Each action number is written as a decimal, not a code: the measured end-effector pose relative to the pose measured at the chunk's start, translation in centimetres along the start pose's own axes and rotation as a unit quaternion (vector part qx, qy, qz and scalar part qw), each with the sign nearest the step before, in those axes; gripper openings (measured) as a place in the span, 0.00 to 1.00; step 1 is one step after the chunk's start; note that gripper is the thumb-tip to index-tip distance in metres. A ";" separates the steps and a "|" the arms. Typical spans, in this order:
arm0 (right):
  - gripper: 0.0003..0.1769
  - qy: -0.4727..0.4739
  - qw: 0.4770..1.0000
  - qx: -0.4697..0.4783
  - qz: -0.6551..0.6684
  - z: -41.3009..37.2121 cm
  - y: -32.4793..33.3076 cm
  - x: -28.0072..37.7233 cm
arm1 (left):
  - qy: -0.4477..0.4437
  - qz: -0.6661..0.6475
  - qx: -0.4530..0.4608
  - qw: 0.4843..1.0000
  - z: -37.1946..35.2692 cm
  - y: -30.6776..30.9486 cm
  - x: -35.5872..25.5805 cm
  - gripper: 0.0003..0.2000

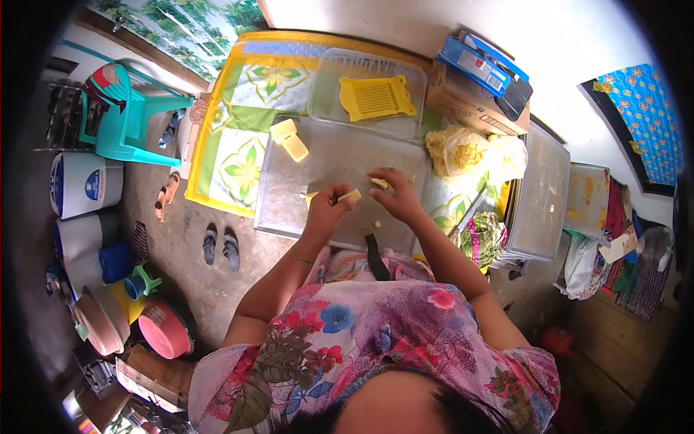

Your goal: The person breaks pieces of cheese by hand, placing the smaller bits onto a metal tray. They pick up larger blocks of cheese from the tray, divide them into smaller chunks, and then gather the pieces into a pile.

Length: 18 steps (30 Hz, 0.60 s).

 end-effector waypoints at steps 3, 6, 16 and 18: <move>0.17 -0.089 0.932 0.120 0.330 -0.7 -1.9 1.5 | -0.032 0.028 0.017 0.999 -0.6 -0.8 -1.1 0.12; 0.15 -0.098 0.900 0.139 0.402 -1.5 -1.8 2.6 | -0.064 0.009 0.038 0.997 -1.1 -2.1 -1.9 0.11; 0.12 -0.092 0.833 0.172 0.517 -3.9 -0.2 2.8 | -0.069 0.023 0.005 0.997 -3.7 -5.5 -3.5 0.11; 0.11 -0.108 0.806 0.181 0.553 -4.4 0.0 2.8 | -0.074 0.018 -0.005 0.997 -4.3 -5.9 -3.5 0.11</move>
Point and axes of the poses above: each hand's wrist, its own z-axis towards the middle knuckle, its own y-axis out of the back of the hand, x = y × z, the point moved 8 cm from there along z, towards the middle knuckle, and after that the axes turned 7 degrees about x, right-handed, at the moved point
